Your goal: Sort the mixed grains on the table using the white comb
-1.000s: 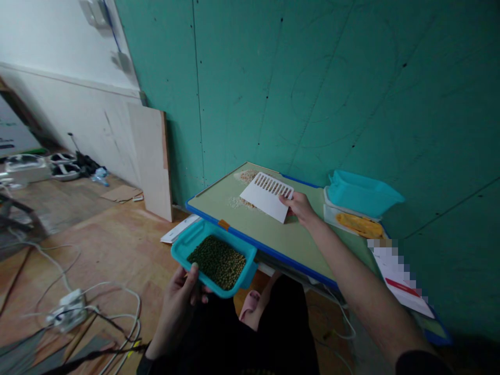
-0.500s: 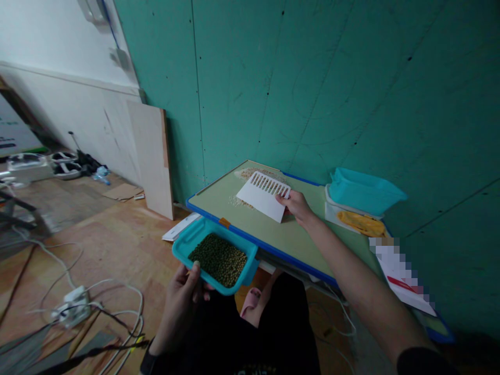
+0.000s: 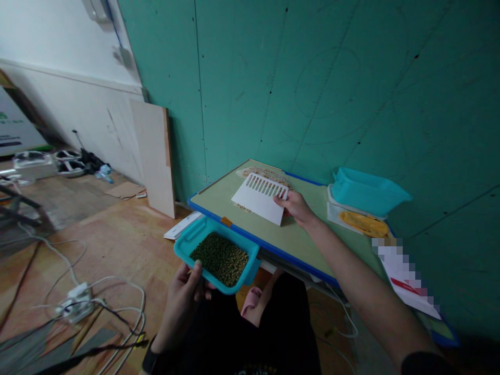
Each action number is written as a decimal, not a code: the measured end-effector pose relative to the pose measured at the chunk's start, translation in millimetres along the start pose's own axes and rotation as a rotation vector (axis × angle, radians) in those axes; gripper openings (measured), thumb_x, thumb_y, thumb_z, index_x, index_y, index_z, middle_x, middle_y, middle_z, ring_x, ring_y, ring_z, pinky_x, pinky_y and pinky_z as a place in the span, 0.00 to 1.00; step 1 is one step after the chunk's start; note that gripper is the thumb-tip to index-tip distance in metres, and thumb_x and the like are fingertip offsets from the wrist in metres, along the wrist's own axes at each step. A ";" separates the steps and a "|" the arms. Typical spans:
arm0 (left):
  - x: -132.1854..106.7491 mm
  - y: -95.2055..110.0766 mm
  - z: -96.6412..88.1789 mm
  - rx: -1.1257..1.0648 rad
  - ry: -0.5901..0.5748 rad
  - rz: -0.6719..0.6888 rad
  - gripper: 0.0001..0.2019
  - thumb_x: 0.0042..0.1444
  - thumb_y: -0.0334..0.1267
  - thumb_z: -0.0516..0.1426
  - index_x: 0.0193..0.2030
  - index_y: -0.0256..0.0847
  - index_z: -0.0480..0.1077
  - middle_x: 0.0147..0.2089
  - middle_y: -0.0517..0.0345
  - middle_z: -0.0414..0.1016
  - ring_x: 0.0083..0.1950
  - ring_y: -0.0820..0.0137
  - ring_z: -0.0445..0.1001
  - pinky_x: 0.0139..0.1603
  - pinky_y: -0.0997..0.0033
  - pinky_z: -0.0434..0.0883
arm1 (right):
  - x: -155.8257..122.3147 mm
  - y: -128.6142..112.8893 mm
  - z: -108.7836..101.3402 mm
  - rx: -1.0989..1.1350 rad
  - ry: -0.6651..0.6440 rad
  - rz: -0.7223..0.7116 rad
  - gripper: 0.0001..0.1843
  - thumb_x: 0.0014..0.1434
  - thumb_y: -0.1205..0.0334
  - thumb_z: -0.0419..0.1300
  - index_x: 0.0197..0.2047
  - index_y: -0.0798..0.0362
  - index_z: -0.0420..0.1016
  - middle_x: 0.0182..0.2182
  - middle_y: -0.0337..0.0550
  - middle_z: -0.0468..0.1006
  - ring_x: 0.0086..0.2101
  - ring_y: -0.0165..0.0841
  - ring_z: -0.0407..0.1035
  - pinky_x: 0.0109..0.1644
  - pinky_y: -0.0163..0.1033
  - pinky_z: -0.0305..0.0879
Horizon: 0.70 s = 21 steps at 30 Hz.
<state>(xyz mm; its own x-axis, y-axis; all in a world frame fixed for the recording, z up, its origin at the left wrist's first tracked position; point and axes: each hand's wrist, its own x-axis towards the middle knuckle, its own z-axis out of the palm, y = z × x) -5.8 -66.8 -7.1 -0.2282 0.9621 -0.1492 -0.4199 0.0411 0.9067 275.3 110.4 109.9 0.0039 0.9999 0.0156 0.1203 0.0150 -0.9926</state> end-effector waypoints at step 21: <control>0.1 0.9 1.1 -0.035 -0.015 0.013 0.23 0.51 0.59 0.68 0.34 0.41 0.70 0.13 0.68 0.69 0.13 0.80 0.63 0.17 0.83 0.66 | -8.3 -3.8 9.2 -0.025 -0.090 0.045 0.24 0.39 0.47 0.78 0.33 0.53 0.78 0.28 0.41 0.82 0.27 0.37 0.75 0.29 0.39 0.72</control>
<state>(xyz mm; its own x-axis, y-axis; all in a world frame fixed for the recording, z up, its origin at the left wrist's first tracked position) -5.3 -66.4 -5.9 -0.2205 0.9665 -0.1312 -0.4476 0.0192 0.8940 265.6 102.1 112.5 -0.0794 0.9960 -0.0411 0.1465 -0.0291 -0.9888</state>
